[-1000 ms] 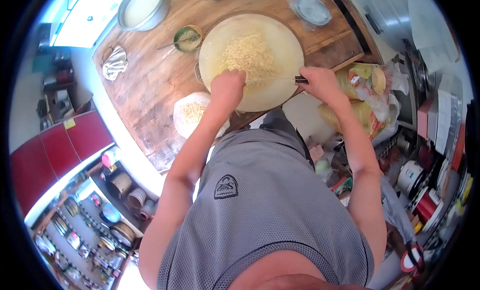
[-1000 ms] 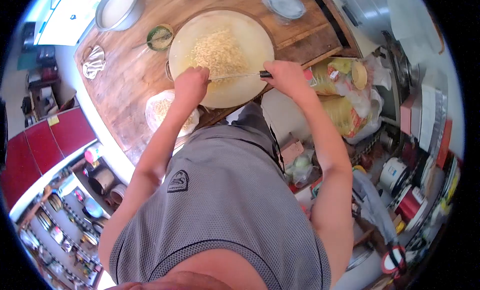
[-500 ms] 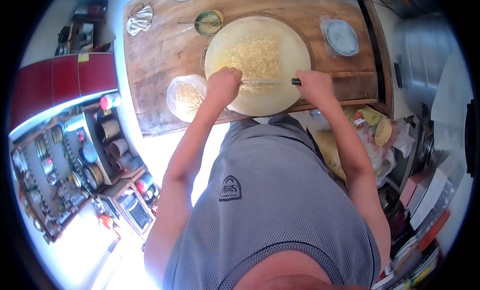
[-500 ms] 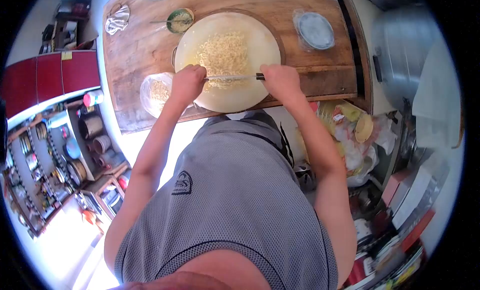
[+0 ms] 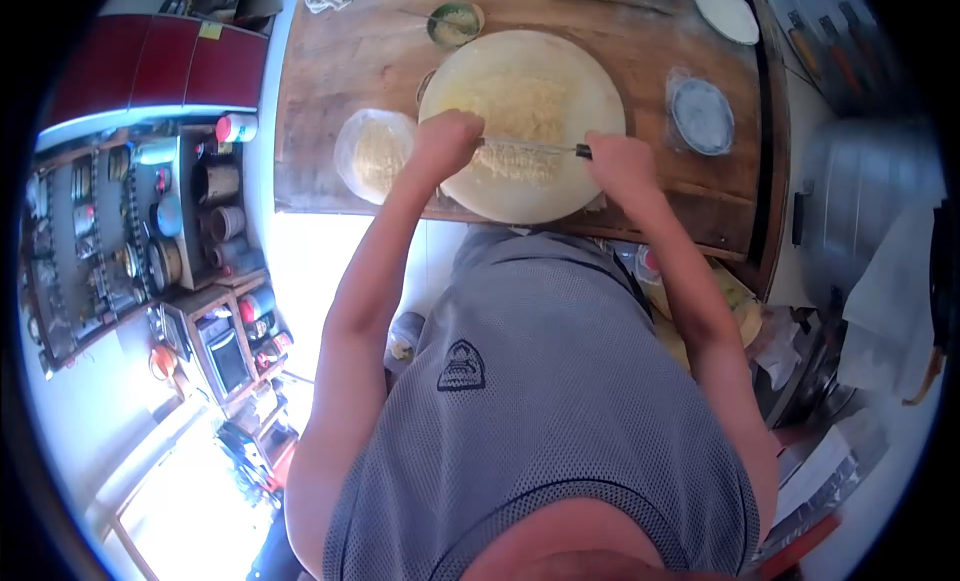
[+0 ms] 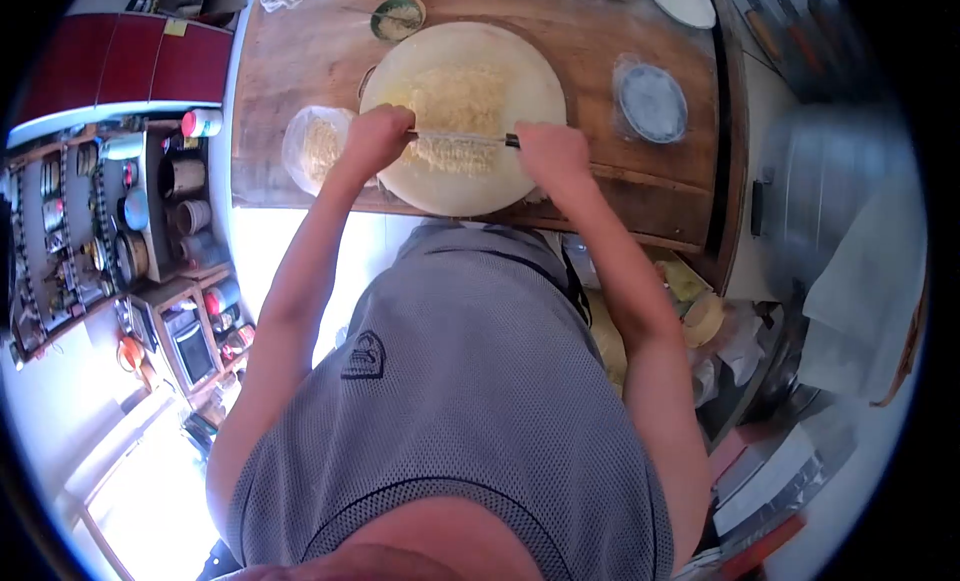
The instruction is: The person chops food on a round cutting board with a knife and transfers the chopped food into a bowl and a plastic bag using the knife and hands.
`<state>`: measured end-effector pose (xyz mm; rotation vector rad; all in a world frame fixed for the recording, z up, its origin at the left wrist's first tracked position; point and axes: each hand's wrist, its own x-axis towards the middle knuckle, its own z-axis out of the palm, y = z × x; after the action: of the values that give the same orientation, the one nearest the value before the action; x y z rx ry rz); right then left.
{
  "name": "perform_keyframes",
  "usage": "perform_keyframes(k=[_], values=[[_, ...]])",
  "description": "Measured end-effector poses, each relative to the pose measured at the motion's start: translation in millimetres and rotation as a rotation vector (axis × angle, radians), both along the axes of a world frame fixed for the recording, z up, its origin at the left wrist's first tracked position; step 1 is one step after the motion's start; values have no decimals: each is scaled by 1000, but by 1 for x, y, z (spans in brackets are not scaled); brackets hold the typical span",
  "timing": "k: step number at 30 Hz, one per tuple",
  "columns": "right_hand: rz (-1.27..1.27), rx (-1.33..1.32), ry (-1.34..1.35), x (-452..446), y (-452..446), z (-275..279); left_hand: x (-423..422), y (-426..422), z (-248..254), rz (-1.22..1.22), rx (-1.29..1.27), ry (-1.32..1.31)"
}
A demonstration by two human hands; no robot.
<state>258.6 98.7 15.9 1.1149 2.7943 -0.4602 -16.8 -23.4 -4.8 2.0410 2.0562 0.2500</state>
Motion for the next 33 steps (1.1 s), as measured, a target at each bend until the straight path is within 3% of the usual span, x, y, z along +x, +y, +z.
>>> perform_keyframes(k=[3, 5, 11, 14, 18, 24, 27, 29, 33], values=[[-2, 48, 37, -1, 7, 17, 4, 3, 9, 38, 45, -26], [29, 57, 22, -1, 11, -23, 2, 4, -10, 27, 50, 4], [58, 77, 60, -1, 26, -8, 8, 11, 11, 49, 96, -11], [79, 55, 25, -1, 28, -19, 0, 16, -18, 51, 37, 32], [65, 77, 28, -5, 35, 15, -1, 21, -5, 81, 90, 21], [92, 22, -59, -11, 45, -15, -6, 31, -10, 114, -8, 38], [42, 47, -70, -13, 44, 22, -1, 31, -1, 135, 80, 12], [77, 49, -79, -15, 47, -8, -5, 32, -22, 108, 59, 6], [53, 50, -121, -19, 53, 18, -4, 34, -11, 113, 23, -3]])
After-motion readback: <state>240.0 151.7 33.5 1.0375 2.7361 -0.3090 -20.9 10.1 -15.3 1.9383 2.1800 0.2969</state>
